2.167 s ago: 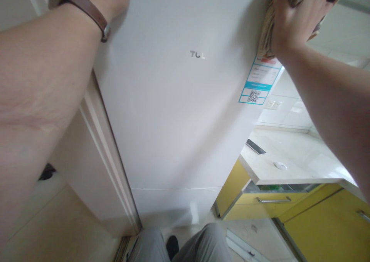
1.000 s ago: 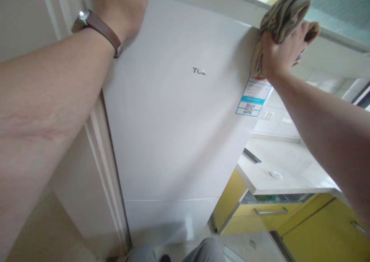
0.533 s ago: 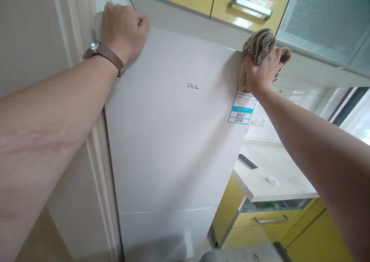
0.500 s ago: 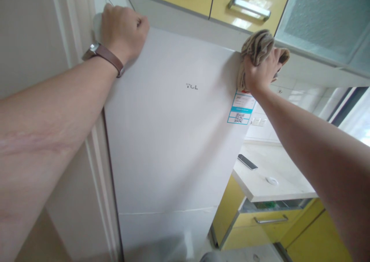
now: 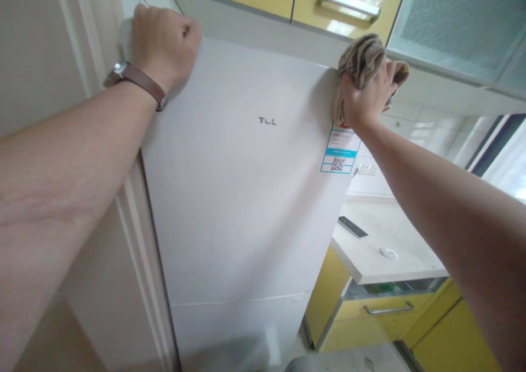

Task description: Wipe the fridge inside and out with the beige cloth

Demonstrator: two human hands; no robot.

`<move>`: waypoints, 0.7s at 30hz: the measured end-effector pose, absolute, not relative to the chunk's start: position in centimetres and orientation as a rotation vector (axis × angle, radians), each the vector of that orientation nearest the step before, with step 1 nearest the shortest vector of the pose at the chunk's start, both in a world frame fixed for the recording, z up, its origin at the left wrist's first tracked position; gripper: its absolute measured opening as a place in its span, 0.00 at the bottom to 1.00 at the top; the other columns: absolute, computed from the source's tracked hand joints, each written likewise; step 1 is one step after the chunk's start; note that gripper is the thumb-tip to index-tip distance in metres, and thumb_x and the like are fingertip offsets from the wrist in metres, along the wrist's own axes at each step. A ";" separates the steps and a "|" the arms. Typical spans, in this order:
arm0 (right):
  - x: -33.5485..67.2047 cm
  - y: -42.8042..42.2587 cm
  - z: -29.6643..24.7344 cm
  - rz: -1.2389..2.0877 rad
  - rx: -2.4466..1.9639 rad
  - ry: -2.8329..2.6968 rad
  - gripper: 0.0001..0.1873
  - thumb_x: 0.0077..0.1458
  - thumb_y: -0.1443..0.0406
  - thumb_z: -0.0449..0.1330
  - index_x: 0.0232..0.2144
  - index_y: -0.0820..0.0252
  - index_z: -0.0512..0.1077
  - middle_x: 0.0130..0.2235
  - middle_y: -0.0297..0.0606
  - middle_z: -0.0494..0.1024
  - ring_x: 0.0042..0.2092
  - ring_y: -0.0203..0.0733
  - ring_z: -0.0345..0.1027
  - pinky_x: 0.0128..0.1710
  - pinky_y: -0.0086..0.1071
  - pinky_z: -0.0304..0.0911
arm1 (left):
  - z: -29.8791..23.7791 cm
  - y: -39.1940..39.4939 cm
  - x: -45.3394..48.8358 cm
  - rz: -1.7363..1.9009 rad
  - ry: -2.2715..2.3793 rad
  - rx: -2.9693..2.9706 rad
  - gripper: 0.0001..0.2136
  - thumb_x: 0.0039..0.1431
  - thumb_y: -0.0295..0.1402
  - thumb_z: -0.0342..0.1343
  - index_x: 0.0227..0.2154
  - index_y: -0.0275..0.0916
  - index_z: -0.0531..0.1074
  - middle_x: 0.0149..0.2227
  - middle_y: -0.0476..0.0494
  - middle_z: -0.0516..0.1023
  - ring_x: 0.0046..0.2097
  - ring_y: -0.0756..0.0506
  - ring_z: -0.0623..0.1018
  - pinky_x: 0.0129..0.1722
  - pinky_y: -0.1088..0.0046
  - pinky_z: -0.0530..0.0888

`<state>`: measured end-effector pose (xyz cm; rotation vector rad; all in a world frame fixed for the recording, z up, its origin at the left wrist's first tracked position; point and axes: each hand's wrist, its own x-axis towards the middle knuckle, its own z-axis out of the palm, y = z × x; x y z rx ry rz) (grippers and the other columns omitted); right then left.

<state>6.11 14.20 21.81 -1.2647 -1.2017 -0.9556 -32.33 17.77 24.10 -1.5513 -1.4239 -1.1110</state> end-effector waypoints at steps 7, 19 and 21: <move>6.3 14.5 21.9 -0.988 -1.265 -1.200 0.27 0.61 0.53 0.55 0.59 0.55 0.68 0.65 0.48 0.72 0.65 0.62 0.59 0.65 0.61 0.55 | 24.2 18.0 -32.5 -1.096 -1.410 -1.538 0.31 0.74 0.40 0.32 0.59 0.30 0.77 0.59 0.39 0.81 0.50 0.44 0.74 0.47 0.57 0.58; 6.1 14.5 22.0 -0.963 -1.325 -1.174 0.30 0.62 0.50 0.53 0.63 0.49 0.65 0.68 0.47 0.69 0.69 0.63 0.56 0.64 0.60 0.54 | 24.0 17.3 -32.3 -1.073 -1.441 -1.540 0.32 0.74 0.40 0.31 0.60 0.28 0.76 0.60 0.35 0.79 0.49 0.41 0.72 0.44 0.56 0.55; 6.0 14.4 21.9 -0.966 -1.338 -1.166 0.31 0.62 0.50 0.53 0.65 0.49 0.64 0.69 0.46 0.68 0.69 0.63 0.55 0.64 0.60 0.55 | 24.0 17.1 -32.2 -1.076 -1.449 -1.536 0.32 0.73 0.40 0.31 0.60 0.28 0.76 0.60 0.35 0.79 0.50 0.40 0.72 0.44 0.56 0.55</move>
